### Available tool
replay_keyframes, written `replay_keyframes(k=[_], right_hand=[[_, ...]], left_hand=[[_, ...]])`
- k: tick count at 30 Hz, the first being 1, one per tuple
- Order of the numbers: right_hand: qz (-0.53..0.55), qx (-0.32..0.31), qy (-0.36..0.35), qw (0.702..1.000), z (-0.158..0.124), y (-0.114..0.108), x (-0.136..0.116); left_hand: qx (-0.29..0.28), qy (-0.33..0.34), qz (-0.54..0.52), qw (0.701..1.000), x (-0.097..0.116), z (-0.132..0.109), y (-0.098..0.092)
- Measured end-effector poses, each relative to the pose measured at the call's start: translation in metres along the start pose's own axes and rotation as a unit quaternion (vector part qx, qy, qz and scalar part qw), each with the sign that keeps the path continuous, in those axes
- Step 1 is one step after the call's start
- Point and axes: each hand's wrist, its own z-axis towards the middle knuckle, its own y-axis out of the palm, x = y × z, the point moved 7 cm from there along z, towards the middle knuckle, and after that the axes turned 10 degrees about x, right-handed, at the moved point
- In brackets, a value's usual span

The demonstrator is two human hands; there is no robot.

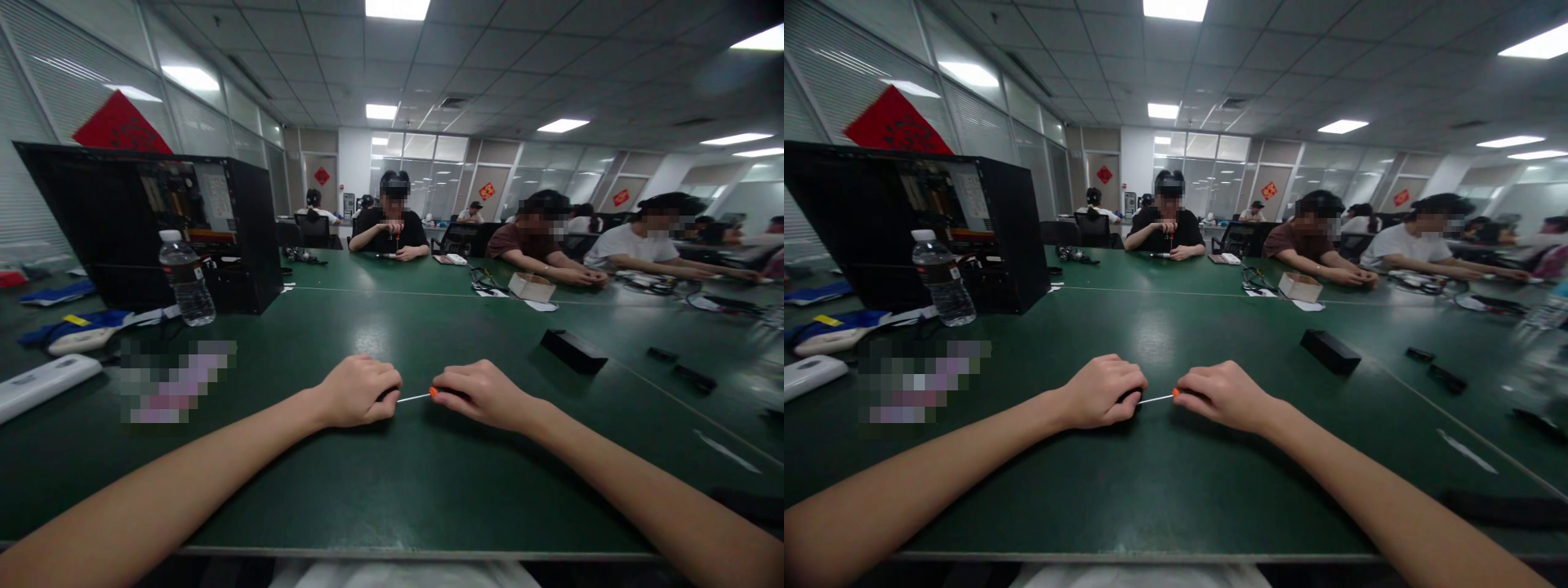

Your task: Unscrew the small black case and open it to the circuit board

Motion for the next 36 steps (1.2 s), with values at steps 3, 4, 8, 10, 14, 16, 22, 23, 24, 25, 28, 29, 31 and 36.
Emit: replay_keyframes(k=[3,4,8,10,14,16,22,23,24,25,28,29,31,36], right_hand=[[-0.021,0.005,-0.007,1.000,0.000,0.001,-0.002],[-0.029,0.008,-0.009,0.999,0.000,0.002,-0.002],[-0.085,0.026,-0.022,0.996,0.000,0.003,-0.003],[-0.121,0.043,-0.033,0.991,0.000,0.001,-0.006],[-0.184,0.108,-0.061,0.975,0.003,-0.011,-0.019],[-0.193,0.130,-0.073,0.970,0.005,-0.015,-0.026],[-0.103,0.090,-0.053,0.989,0.004,-0.005,-0.025],[-0.085,0.077,-0.041,0.993,0.003,-0.001,-0.022],[-0.070,0.064,-0.027,0.995,0.003,0.002,-0.020],[-0.055,0.050,-0.012,0.997,0.002,0.005,-0.018],[-0.011,0.003,0.034,0.999,0.001,0.016,-0.013],[0.000,-0.012,0.045,0.999,0.001,0.020,-0.013],[0.014,-0.034,0.055,0.998,0.001,0.024,-0.014],[0.011,-0.024,0.060,0.998,0.001,0.022,-0.013]], left_hand=[[0.001,0.010,-0.001,1.000,0.004,0.000,-0.001],[0.001,0.012,0.001,1.000,0.005,0.000,0.000],[0.005,0.011,0.014,1.000,0.005,-0.001,0.001],[0.006,0.004,0.016,1.000,0.003,0.000,0.003],[0.012,-0.012,0.023,1.000,0.001,0.000,0.004],[0.017,-0.020,0.028,0.999,0.001,0.001,0.004],[0.023,-0.020,0.029,0.999,0.003,0.000,0.002],[0.023,-0.019,0.029,0.999,0.003,0.000,0.001],[0.022,-0.020,0.029,0.999,0.003,0.000,0.001],[0.021,-0.021,0.028,0.999,0.003,0.000,0.001],[0.024,-0.025,0.023,0.999,0.002,0.000,0.000],[0.027,-0.027,0.021,0.999,0.002,0.000,0.000],[0.035,-0.029,0.017,0.999,0.002,0.000,0.000],[0.041,-0.026,-0.005,0.999,0.000,0.001,-0.004]])
